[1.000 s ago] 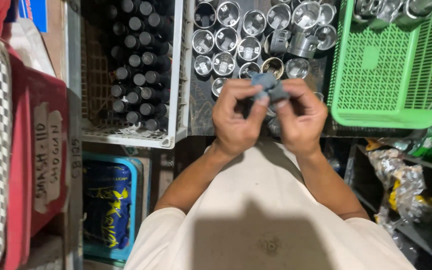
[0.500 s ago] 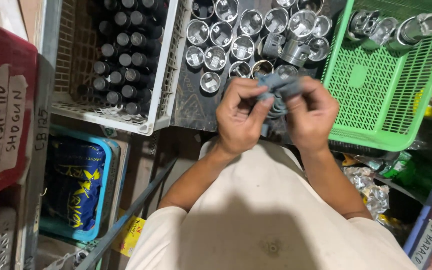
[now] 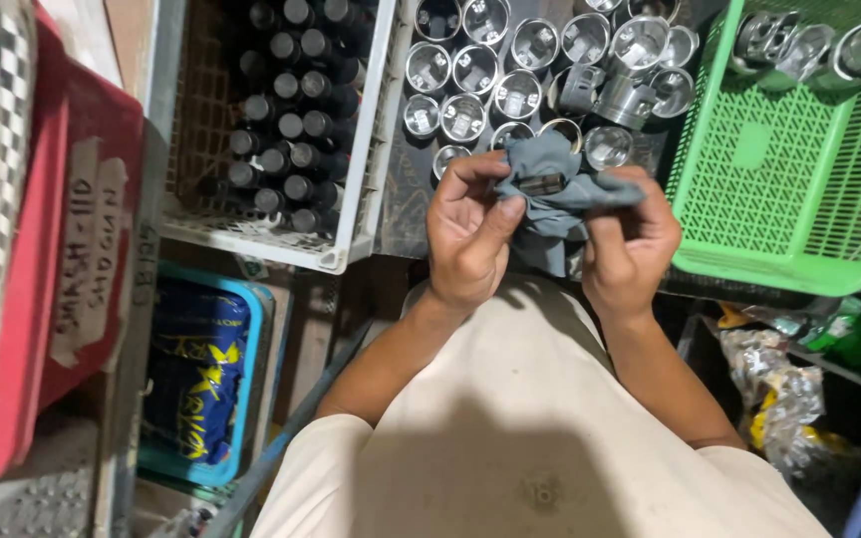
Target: Cleaning and inspecting motorcycle engine pistons at a workbench.
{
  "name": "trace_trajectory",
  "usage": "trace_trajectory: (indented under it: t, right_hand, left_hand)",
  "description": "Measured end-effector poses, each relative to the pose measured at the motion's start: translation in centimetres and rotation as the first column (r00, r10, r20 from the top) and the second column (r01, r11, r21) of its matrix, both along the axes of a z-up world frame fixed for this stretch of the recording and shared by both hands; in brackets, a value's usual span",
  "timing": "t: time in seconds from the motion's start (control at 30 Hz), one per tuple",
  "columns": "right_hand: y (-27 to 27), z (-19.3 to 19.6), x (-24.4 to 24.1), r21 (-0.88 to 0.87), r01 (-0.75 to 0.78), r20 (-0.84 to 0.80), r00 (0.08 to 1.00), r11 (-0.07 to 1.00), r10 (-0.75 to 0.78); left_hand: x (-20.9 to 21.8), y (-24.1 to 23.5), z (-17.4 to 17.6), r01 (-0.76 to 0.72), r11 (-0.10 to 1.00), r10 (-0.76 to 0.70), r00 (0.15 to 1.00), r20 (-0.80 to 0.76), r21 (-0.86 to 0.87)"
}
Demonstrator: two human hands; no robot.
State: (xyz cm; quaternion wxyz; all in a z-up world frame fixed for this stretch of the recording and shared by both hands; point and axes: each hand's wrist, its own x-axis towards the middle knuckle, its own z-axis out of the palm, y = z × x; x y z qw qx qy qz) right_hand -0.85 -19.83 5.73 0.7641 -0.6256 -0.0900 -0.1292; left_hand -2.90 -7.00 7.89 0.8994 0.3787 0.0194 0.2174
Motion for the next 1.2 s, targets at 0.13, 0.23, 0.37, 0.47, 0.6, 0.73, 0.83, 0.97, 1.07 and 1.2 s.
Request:
trace_trajectory:
  t: [0.13, 0.23, 0.37, 0.47, 0.6, 0.73, 0.83, 0.97, 1.07, 1.2]
  right_hand:
    - [1.8, 1.4, -1.2, 0.013, 0.101, -0.065, 0.993, 0.995, -0.1]
    - [2.6, 2.7, -1.5, -0.043, 0.201, 0.006, 0.98, 0.979, -0.201]
    - [3.6, 3.9, -1.6, -0.257, 0.105, 0.173, 0.983, 0.961, -0.061]
    - [3.6, 2.8, -2.3, -0.213, 0.092, 0.15, 0.987, 0.973, -0.06]
    - [3.4, 1.0, -2.8, 0.183, 0.039, -0.055, 0.998, 0.982, -0.03]
    - [2.1, 1.8, -2.0, 0.461, -0.041, -0.16, 0.979, 0.886, 0.128]
    - [1.0, 2.1, -1.4, 0.54, -0.023, -0.215, 0.963, 0.841, 0.165]
    - [-0.6, 2.9, -0.6, 0.45, -0.06, -0.137, 0.981, 0.891, 0.136]
    - [-2.1, 2.8, 0.1, 0.297, -0.061, -0.049, 0.996, 0.953, 0.079]
    - [-4.1, 1.8, 1.5, -0.093, 0.015, 0.239, 0.971, 0.996, 0.008]
  left_hand:
    - [-0.5, 1.4, 0.0, 0.081, 0.997, -0.08, 0.997, 0.015, -0.008]
    - [-0.8, 2.2, -0.2, 0.118, 0.993, -0.119, 0.993, 0.027, 0.009]
    - [-1.2, 3.3, 0.0, 0.066, 0.947, -0.078, 0.997, 0.027, 0.314]
    - [-1.0, 3.8, 0.6, -0.03, 0.89, -0.017, 0.995, 0.099, 0.455]
    - [-0.3, 3.0, 0.6, 0.03, 0.936, -0.093, 0.982, 0.165, 0.35]
    - [0.3, 2.2, 1.3, 0.046, 0.915, -0.131, 0.974, 0.187, 0.401]
    - [0.2, 0.7, 1.2, -0.136, 0.841, 0.002, 0.969, 0.248, 0.523]
    - [0.9, -1.2, 1.9, -0.295, 0.787, 0.1, 0.928, 0.359, 0.543]
    - [1.4, -2.2, 2.4, -0.404, 0.694, 0.151, 0.891, 0.428, 0.596]
    - [1.7, -3.4, 3.2, -0.43, 0.606, 0.255, 0.902, 0.348, 0.669]
